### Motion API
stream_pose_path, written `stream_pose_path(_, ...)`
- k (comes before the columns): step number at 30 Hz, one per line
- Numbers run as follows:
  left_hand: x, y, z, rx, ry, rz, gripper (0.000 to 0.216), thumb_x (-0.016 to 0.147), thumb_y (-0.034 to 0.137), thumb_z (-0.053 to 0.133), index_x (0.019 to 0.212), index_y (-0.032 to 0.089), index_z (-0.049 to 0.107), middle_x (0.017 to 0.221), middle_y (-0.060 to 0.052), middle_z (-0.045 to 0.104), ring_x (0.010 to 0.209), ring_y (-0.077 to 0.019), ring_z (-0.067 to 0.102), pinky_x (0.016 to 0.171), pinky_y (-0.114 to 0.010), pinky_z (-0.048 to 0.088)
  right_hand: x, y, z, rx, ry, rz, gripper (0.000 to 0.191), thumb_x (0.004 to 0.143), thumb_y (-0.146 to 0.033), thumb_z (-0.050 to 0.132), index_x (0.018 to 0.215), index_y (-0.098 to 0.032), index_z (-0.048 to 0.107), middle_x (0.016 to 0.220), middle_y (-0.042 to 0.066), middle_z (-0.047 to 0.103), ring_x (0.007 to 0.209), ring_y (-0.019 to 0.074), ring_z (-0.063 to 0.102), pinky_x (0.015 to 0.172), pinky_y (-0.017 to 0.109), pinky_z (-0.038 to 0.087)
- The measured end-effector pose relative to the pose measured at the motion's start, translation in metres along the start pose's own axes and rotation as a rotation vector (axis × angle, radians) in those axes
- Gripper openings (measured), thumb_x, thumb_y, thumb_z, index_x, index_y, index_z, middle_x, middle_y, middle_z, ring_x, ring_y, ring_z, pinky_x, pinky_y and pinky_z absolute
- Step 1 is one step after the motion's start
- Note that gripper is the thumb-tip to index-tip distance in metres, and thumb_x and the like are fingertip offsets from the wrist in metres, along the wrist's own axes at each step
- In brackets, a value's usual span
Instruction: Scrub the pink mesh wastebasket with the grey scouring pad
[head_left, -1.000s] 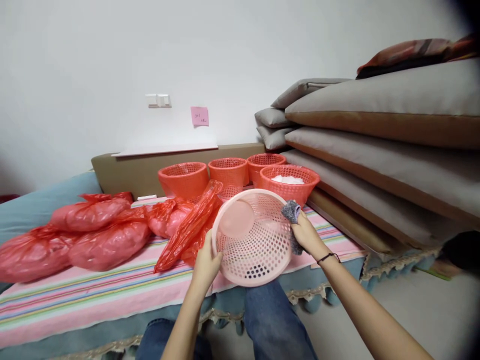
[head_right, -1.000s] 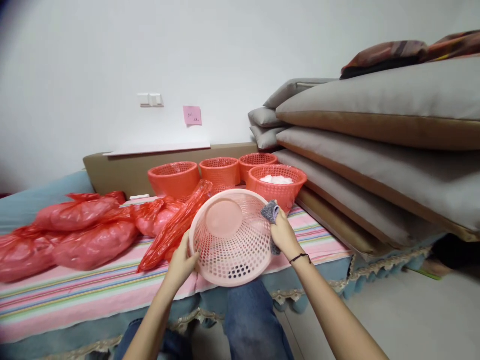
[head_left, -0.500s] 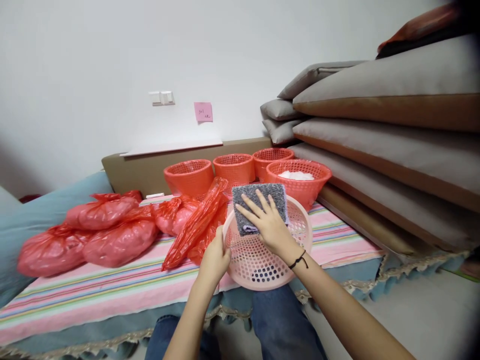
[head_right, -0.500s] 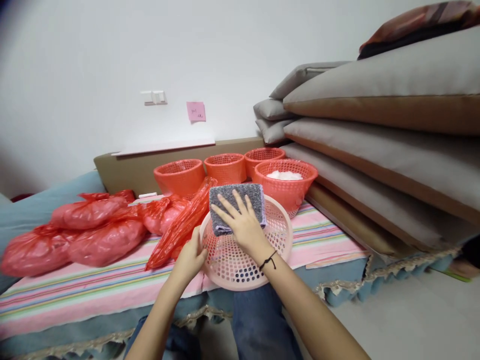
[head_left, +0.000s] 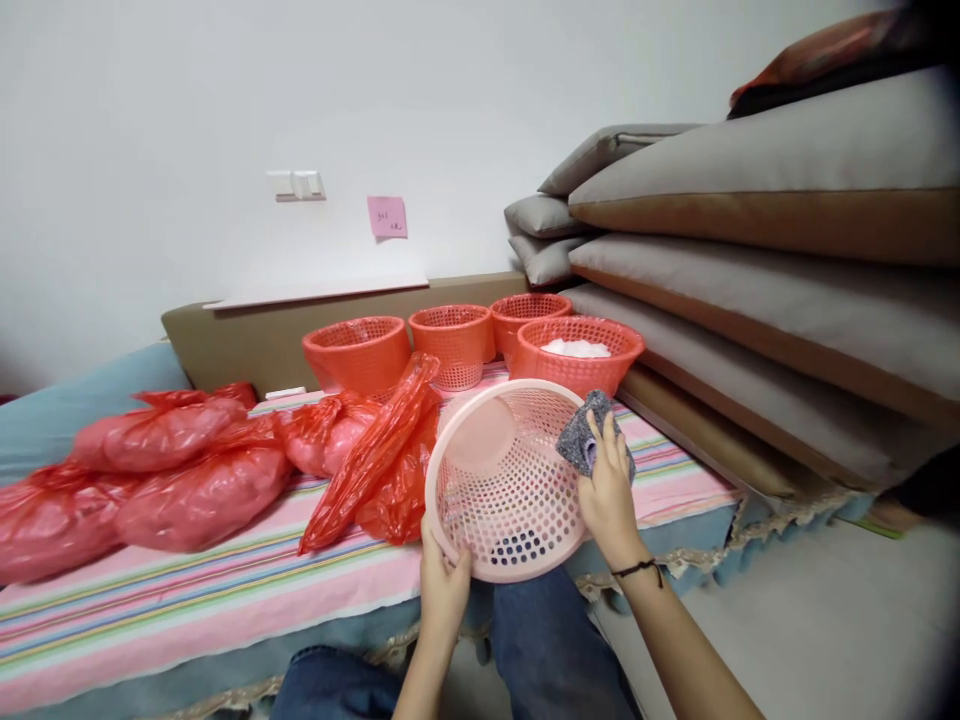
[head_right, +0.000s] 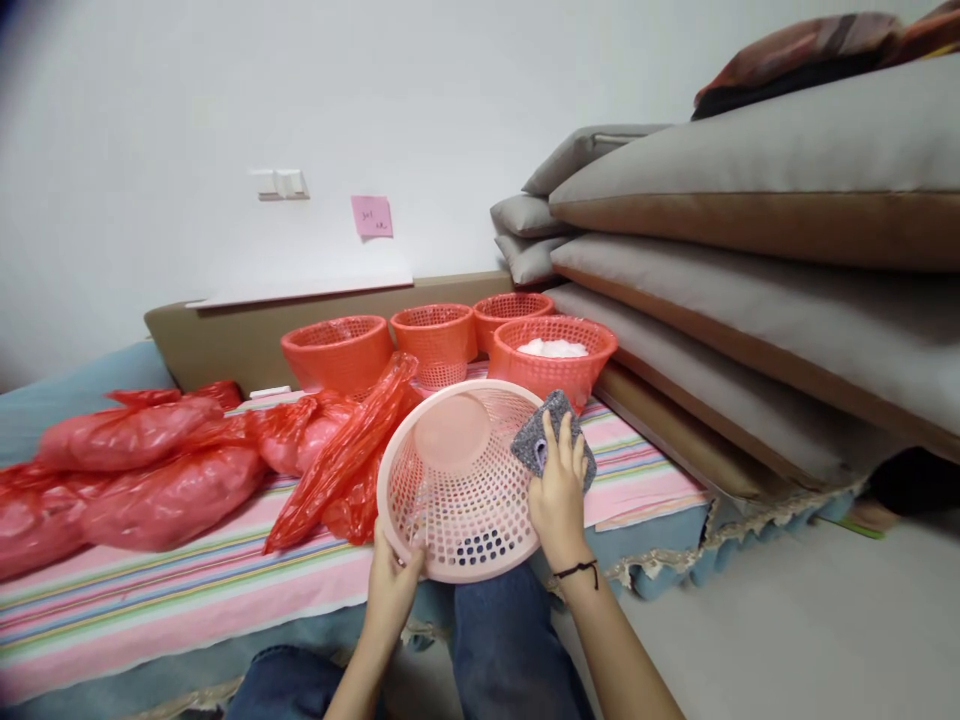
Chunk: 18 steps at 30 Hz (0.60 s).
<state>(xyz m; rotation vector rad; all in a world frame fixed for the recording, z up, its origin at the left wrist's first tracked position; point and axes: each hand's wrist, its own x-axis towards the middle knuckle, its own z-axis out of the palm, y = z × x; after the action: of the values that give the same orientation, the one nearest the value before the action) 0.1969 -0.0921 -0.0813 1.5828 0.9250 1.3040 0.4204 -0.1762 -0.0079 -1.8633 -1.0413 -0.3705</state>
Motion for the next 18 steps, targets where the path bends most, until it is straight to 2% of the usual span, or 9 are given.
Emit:
stream_pose_path(2,0.007,0.002,-0.009,0.005,-0.052,0.004,0.074,0.075,0.027,0.062,0.145,0.016,0.039,0.149,-0.018,0.049,0.14,-0.0299,0.046,0.119,-0.046,0.032,0.014,-0.019,-0.004,-0.024,0.009,-0.059,0.098,0.07,-0.002,0.041,0.16,-0.028,0.015,0.168,0.005,0.01,0.151,0.0427,0.014,0.109,0.075,0.027)
stream_pose_path(4,0.019,0.012,-0.018,0.047,-0.108,0.039,0.072,0.073,0.025,0.063,0.142,0.016,0.045,0.147,-0.016,0.053,0.139,-0.0301,0.047,0.119,-0.045,0.032,0.024,-0.045,-0.006,-0.069,-0.011,-0.198,0.1,0.068,-0.001,0.043,0.16,-0.03,0.016,0.168,0.001,0.009,0.152,0.0427,0.006,0.11,0.077,0.022)
stream_pose_path(7,0.032,0.029,-0.026,0.123,-0.199,0.106,0.073,0.07,0.02,0.06,0.142,0.017,0.047,0.147,-0.014,0.054,0.14,-0.0291,0.046,0.12,-0.046,0.03,0.026,-0.082,0.001,-0.13,-0.137,-0.598,0.098,0.071,0.001,0.045,0.158,-0.036,0.022,0.167,-0.008,0.012,0.152,0.0382,-0.008,0.116,0.074,0.013)
stream_pose_path(9,0.035,0.036,-0.025,0.173,-0.211,0.111,0.076,0.069,0.017,0.057,0.144,0.015,0.043,0.15,-0.015,0.051,0.142,-0.0288,0.044,0.121,-0.047,0.029,0.022,-0.098,0.009,-0.142,-0.244,-0.873,0.091,0.076,0.001,0.045,0.156,-0.039,0.026,0.165,-0.012,0.018,0.153,0.0326,-0.011,0.119,0.07,0.011)
stream_pose_path(11,0.034,0.038,-0.023,0.207,-0.187,0.09,0.078,0.069,0.016,0.055,0.146,0.014,0.041,0.152,-0.016,0.048,0.143,-0.0287,0.042,0.121,-0.048,0.027,0.02,-0.101,0.014,-0.144,-0.302,-0.984,0.086,0.081,-0.001,0.043,0.156,-0.04,0.026,0.164,-0.013,0.022,0.154,0.0279,-0.009,0.121,0.067,0.009)
stream_pose_path(13,0.033,0.039,-0.023,0.206,-0.185,0.09,0.077,0.069,0.015,0.054,0.145,0.015,0.042,0.152,-0.015,0.048,0.143,-0.0276,0.043,0.121,-0.048,0.027,0.021,-0.092,0.016,-0.153,-0.268,-0.874,0.088,0.081,-0.001,0.043,0.156,-0.041,0.023,0.164,-0.012,0.021,0.154,0.0283,-0.009,0.119,0.07,0.006)
stream_pose_path(18,0.031,0.044,-0.024,0.17,-0.229,0.085,0.072,0.069,0.014,0.052,0.14,0.015,0.046,0.142,-0.013,0.059,0.134,-0.0256,0.053,0.116,-0.044,0.036,0.02,-0.045,0.005,-0.127,0.017,-0.3,0.099,0.076,-0.007,0.051,0.16,-0.036,0.007,0.168,-0.001,-0.007,0.151,0.045,-0.007,0.107,0.083,0.007)
